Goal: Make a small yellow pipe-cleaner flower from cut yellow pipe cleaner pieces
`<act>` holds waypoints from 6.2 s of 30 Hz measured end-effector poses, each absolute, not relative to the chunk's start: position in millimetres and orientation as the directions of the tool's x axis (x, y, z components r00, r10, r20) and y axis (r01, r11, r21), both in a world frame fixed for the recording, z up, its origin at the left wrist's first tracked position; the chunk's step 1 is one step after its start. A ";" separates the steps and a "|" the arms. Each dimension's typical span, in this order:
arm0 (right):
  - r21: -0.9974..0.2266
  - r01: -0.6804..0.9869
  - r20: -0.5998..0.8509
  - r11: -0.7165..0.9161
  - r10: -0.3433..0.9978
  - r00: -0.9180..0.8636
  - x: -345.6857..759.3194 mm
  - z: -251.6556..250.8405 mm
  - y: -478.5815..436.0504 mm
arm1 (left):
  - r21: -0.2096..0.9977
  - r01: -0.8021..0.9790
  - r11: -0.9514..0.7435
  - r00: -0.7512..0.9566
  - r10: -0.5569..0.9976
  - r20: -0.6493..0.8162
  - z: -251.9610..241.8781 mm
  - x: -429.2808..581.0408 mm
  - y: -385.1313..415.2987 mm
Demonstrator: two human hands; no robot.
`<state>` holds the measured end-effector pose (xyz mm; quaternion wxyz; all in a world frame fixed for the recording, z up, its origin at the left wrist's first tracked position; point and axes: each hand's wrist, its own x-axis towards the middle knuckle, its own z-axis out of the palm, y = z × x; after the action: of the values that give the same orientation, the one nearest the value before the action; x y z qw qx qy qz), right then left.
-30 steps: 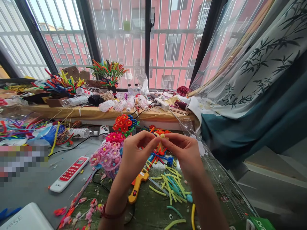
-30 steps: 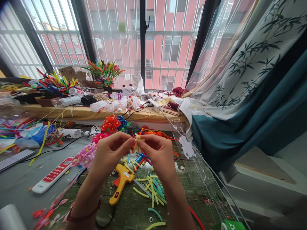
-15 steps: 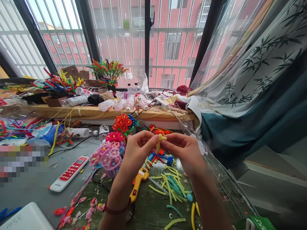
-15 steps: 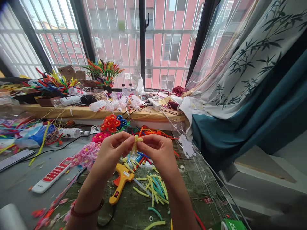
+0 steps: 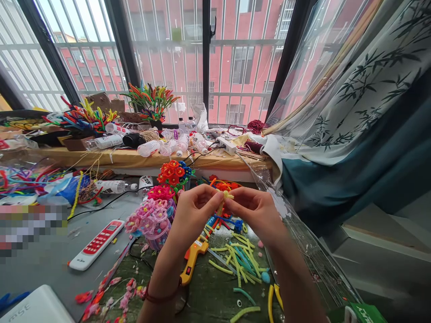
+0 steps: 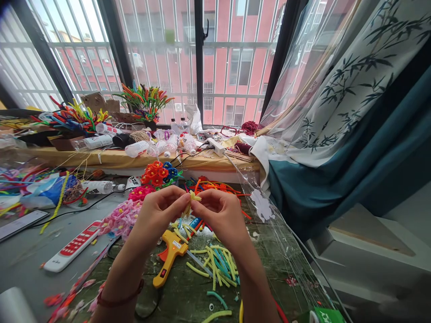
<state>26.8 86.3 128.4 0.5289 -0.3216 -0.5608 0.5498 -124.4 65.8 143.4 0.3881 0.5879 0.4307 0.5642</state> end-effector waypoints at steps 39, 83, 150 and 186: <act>-0.924 -0.322 0.276 0.205 0.941 -0.194 28.6 122.8 91.8 | 0.969 0.105 -0.225 0.098 0.972 0.215 145.1 -129.4 61.8; -0.888 -0.253 0.424 0.384 0.896 -0.131 26.0 119.8 86.6 | 0.960 -0.094 -0.265 0.223 0.934 0.280 140.3 -132.1 65.9; -0.934 -0.350 0.211 0.071 0.901 -0.378 27.6 119.6 90.0 | 0.964 0.041 -0.264 0.278 0.929 0.243 138.7 -138.2 65.0; -0.784 -0.613 0.321 -0.100 0.779 -0.538 18.9 115.5 88.0 | -0.166 0.625 -0.763 0.563 0.293 0.773 151.0 -134.8 30.2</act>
<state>18.9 88.0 115.5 0.4724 -0.0874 -0.4762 0.7365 -134.8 30.2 151.0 -0.2164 0.8571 0.2678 0.3831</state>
